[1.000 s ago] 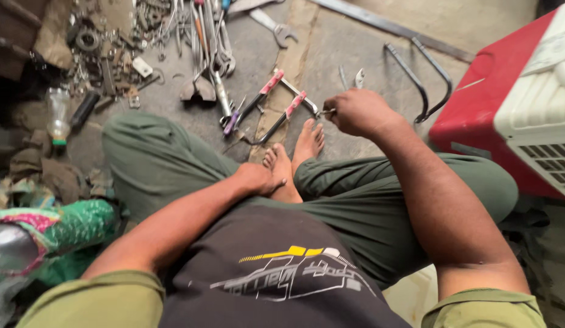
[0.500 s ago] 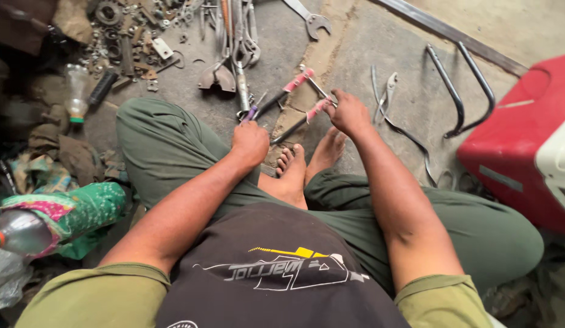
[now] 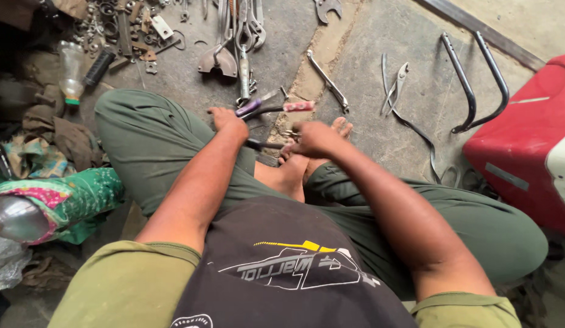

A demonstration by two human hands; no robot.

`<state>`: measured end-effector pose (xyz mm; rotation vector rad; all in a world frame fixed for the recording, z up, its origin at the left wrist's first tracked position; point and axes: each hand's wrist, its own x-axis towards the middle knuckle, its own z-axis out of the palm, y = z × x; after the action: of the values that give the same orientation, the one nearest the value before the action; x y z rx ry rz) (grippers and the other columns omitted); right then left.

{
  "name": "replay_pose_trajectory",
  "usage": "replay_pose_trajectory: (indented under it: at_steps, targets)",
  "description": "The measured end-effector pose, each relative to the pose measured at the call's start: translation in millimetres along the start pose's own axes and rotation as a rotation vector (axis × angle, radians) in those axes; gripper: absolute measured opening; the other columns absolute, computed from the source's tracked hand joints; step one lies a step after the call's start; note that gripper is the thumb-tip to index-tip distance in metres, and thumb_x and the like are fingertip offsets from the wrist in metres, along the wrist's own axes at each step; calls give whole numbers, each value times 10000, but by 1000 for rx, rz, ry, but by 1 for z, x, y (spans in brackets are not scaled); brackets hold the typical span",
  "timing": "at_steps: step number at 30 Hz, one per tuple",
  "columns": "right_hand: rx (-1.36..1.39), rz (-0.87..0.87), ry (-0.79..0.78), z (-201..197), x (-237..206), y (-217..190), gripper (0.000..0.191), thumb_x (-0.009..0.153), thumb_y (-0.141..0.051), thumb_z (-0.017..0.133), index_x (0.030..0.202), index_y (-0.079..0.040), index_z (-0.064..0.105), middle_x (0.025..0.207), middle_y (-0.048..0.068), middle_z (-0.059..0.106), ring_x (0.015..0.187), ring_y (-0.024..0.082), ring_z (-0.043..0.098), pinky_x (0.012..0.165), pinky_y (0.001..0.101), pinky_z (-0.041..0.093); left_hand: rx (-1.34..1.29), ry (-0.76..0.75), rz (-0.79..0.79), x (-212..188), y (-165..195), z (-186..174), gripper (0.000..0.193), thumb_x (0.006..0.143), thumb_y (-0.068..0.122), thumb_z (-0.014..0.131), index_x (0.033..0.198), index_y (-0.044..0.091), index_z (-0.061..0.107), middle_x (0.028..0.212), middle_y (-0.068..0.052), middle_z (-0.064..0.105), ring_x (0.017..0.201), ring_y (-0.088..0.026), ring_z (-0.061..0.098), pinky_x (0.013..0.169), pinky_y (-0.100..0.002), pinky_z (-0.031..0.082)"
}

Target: The person sits on the floor and assembles small metal parts using a wrench and a screwdriver. They pick up a metal frame, insert a bolt, and tighten it with a wrench. They also handle a white plastic object and various tools scattered on the floor.

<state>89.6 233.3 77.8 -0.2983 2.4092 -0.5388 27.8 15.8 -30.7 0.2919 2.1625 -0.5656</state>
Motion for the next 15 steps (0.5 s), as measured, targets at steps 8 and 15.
replay_pose_trajectory:
  at_steps: [8,15]
  targets:
    - [-16,-134,401,16,-1,-71,149,860,-180,632,968,-77,628,844,181,687,792,404,685,670,530,535,-93,-68,36,-10,5,-7,467,982,313,577,1400,114,645,1437,-116,610,1307,-392,587,1062,-675,367]
    - [-126,-245,504,13,-6,-73,86,921,-167,629,947,-91,599,795,146,637,715,372,668,609,512,517,-209,254,172,-16,-37,-12,322,962,278,576,1176,136,770,1222,-136,731,1149,-349,677,1014,-581,421]
